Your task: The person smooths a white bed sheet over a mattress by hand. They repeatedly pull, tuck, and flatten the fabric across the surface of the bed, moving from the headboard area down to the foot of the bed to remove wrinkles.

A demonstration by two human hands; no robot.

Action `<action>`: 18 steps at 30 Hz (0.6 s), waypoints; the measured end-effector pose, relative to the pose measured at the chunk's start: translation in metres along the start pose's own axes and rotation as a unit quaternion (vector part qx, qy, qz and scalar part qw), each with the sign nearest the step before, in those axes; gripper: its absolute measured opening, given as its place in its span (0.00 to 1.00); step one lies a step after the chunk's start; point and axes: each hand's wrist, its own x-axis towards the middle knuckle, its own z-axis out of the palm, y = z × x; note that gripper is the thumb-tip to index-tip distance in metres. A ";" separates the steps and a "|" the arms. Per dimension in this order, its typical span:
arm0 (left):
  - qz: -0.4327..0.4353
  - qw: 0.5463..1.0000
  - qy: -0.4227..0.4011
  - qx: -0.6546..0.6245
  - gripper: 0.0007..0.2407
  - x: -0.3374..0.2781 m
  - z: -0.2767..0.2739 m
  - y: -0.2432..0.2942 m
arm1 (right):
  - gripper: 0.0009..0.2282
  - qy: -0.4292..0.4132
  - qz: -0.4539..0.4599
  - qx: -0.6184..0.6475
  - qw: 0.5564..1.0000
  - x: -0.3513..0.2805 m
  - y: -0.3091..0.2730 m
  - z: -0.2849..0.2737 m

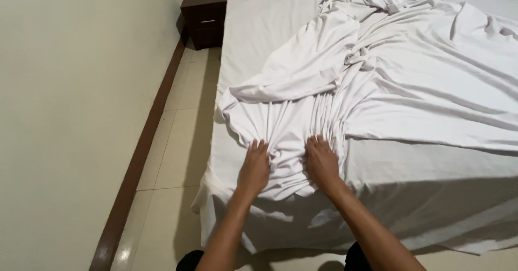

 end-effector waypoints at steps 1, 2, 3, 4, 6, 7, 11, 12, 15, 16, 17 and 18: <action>0.000 1.000 0.001 0.000 0.17 -0.003 -0.002 0.004 | 0.16 0.001 -0.001 -0.001 1.000 -0.004 0.008 0.006; -0.002 1.000 0.002 -0.001 0.17 -0.007 -0.003 0.008 | 0.17 0.042 -0.048 -0.020 0.998 -0.008 0.015 0.012; -0.005 1.000 0.003 -0.001 0.17 -0.012 -0.005 0.012 | 0.18 0.083 -0.096 -0.040 0.991 -0.012 0.023 0.018; -0.005 1.000 0.003 -0.003 0.17 -0.012 -0.007 0.015 | 0.18 0.082 -0.096 -0.041 0.991 -0.013 0.025 0.020; -0.013 1.000 0.013 0.000 0.18 -0.012 -0.012 0.020 | 0.15 0.086 -0.097 -0.040 0.991 -0.013 0.028 0.024; -0.012 1.000 0.014 0.000 0.18 -0.010 -0.010 0.018 | 0.15 0.087 -0.097 -0.041 0.991 -0.011 0.031 0.027; -0.009 1.000 0.018 0.000 0.19 0.001 -0.015 0.014 | 0.15 0.009 -0.022 -0.053 0.998 0.001 -0.007 -0.021; -0.009 1.000 0.014 0.006 0.19 0.010 -0.020 0.012 | 0.16 -0.108 0.084 -0.041 0.990 0.010 -0.029 -0.049; -0.008 0.995 0.101 0.018 0.20 0.057 -0.029 0.011 | 0.22 -0.115 0.120 -0.049 0.985 0.056 -0.045 -0.059; -0.009 0.995 0.098 0.019 0.20 0.071 -0.024 0.000 | 0.22 -0.118 0.121 -0.048 0.984 0.068 -0.042 -0.039; -0.014 0.996 0.088 0.026 0.21 0.085 -0.018 -0.010 | 0.23 -0.053 0.060 -0.027 0.996 0.081 -0.039 -0.019; -0.017 0.996 0.082 0.035 0.22 0.103 -0.014 -0.021 | 0.24 0.016 -0.004 -0.006 1.000 0.098 -0.037 0.000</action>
